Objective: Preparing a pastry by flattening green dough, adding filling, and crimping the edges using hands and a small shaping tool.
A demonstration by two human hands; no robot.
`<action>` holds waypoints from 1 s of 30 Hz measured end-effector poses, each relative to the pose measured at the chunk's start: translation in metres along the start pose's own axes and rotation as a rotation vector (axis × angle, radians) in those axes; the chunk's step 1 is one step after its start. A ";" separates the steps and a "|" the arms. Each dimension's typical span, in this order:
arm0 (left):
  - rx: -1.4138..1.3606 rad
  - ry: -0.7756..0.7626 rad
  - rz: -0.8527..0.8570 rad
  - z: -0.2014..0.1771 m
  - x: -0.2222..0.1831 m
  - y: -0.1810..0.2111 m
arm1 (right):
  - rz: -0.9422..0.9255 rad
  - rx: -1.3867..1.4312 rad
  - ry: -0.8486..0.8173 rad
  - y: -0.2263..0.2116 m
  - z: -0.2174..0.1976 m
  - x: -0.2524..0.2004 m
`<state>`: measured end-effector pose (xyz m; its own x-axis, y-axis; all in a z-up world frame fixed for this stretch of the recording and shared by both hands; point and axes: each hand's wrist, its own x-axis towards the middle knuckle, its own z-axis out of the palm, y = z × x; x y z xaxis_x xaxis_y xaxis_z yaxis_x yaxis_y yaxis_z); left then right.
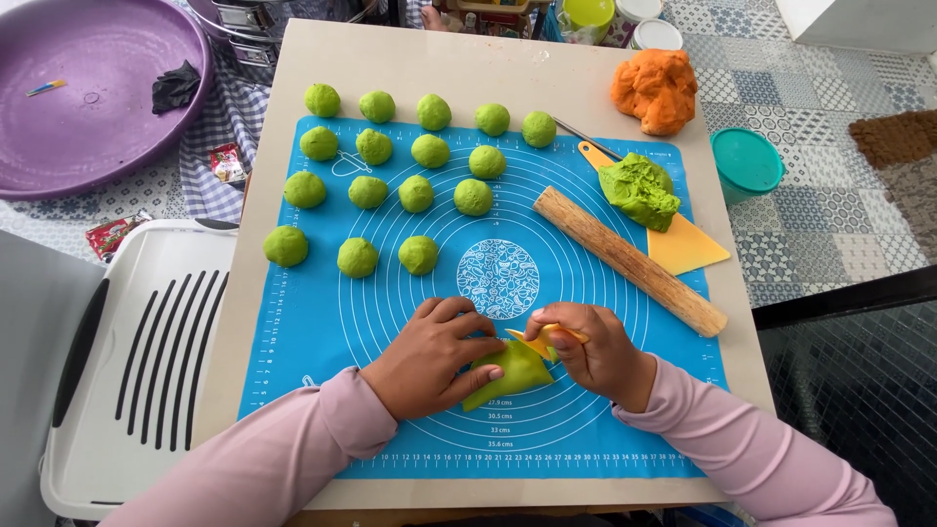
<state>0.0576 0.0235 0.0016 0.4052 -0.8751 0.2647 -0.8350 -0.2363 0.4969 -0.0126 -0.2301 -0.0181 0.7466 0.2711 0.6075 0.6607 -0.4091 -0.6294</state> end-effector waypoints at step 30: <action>-0.199 0.290 -0.172 -0.006 0.001 -0.015 | 0.118 0.015 -0.007 -0.006 0.011 -0.002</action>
<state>0.0728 0.0284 0.0000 0.6449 -0.6675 0.3723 -0.6688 -0.2572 0.6975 -0.0169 -0.2181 -0.0208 0.8195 0.2284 0.5255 0.5695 -0.4257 -0.7031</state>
